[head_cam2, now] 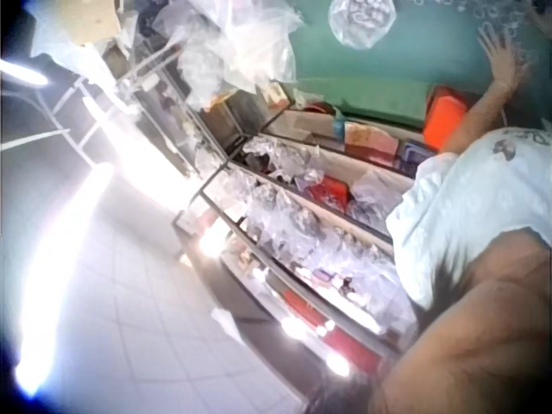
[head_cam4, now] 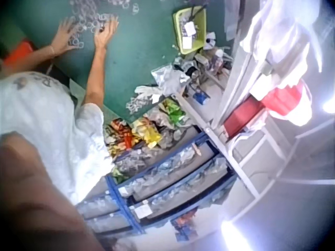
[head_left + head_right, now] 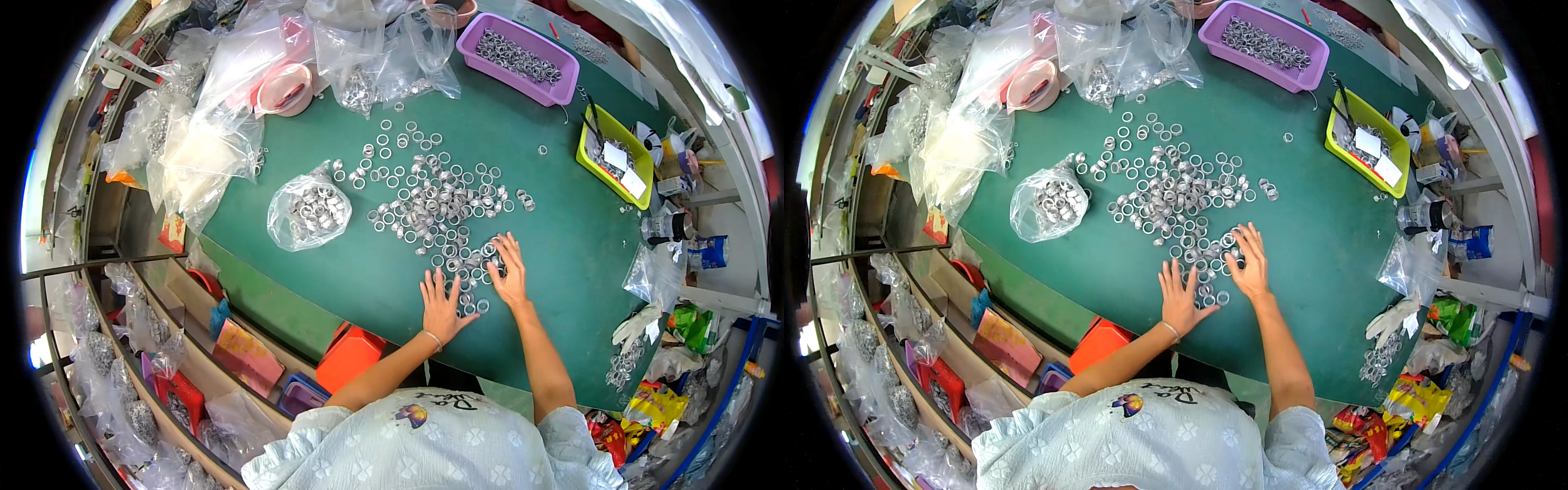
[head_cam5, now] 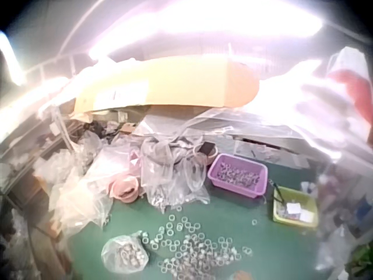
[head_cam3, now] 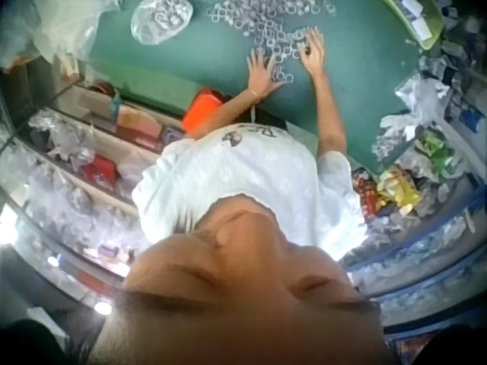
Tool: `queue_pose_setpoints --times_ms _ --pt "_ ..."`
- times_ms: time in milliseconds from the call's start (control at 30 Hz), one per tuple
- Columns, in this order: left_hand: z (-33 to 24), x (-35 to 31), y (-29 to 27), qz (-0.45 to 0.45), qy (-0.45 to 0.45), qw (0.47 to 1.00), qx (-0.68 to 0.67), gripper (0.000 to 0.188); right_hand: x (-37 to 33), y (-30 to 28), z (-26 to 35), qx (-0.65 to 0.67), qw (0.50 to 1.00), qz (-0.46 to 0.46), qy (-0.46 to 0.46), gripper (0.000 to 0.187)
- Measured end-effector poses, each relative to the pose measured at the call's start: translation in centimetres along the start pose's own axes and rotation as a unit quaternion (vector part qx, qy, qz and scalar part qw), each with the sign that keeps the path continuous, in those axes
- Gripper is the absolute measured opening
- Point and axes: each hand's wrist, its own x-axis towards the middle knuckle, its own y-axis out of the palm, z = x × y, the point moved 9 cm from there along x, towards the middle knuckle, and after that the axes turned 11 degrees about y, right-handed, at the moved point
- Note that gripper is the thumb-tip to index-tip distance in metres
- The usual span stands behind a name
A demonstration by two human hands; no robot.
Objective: The person picks up metal rings from a table, places them into a small plastic bag, and then places the bag on a shelf with other bags.
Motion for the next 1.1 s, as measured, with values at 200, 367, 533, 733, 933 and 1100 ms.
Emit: queue_pose_setpoints --times_ms 200,367,533,733,933,1100 --pt "0.5 2.7 -2.4 -0.166 -0.037 0.982 -0.081 0.091 -1.7 1.3 0.1 0.182 0.981 -0.014 0.061 0.027" --pt "1.1 2.4 -2.7 -0.280 -0.061 0.948 -0.141 0.074 -3.0 3.0 -0.2 0.362 0.919 -0.044 0.151 0.036" --pt "0.4 2.5 -2.3 -0.307 -0.109 0.921 -0.211 0.064 -3.1 4.7 -1.3 0.496 0.828 -0.001 0.261 0.036" --pt "-0.2 2.7 -2.2 -0.333 -0.153 0.911 -0.191 0.046 -4.2 6.2 -1.1 0.523 0.802 0.008 0.290 0.032" --pt "0.3 2.5 -2.0 -0.355 -0.180 0.888 -0.231 0.043 -4.6 6.5 0.2 0.555 0.773 -0.028 0.306 0.031" --pt "0.5 2.5 -2.5 -0.353 -0.206 0.856 -0.317 0.044 -4.6 6.0 2.0 0.562 0.772 -0.023 0.297 0.030"
